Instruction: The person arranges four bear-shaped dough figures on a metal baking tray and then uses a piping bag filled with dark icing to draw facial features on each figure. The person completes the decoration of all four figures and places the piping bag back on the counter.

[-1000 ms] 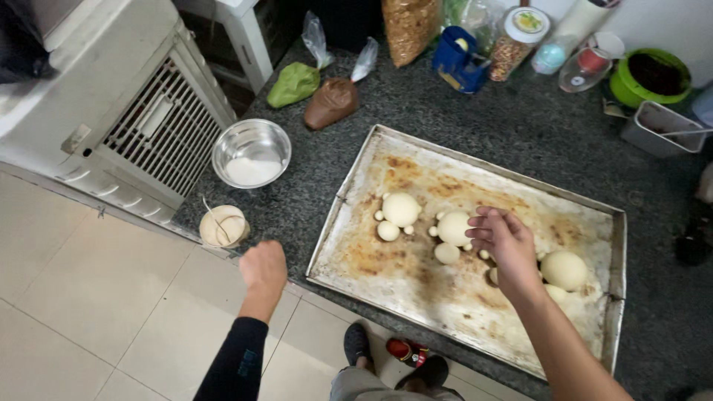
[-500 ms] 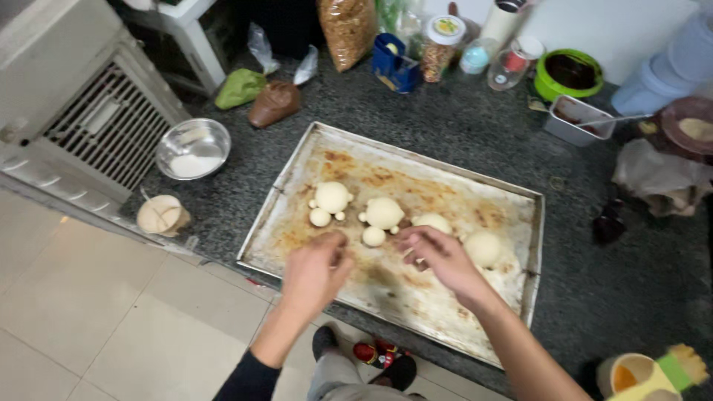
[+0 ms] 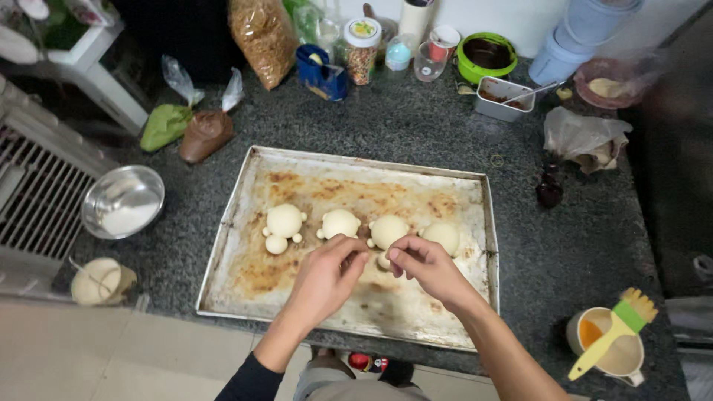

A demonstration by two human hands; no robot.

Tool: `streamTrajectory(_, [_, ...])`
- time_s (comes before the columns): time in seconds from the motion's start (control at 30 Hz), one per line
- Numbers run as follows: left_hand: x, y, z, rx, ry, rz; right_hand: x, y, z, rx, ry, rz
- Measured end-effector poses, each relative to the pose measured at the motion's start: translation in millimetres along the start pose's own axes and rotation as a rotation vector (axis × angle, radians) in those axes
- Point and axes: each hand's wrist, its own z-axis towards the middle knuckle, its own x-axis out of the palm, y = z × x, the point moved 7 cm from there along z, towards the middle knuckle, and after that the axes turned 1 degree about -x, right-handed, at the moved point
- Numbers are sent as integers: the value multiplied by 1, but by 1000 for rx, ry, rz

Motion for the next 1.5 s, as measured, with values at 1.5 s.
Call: streamTrajectory(1.5, [-139, 205, 105, 175, 39, 530, 88, -51, 126, 333, -338, 277])
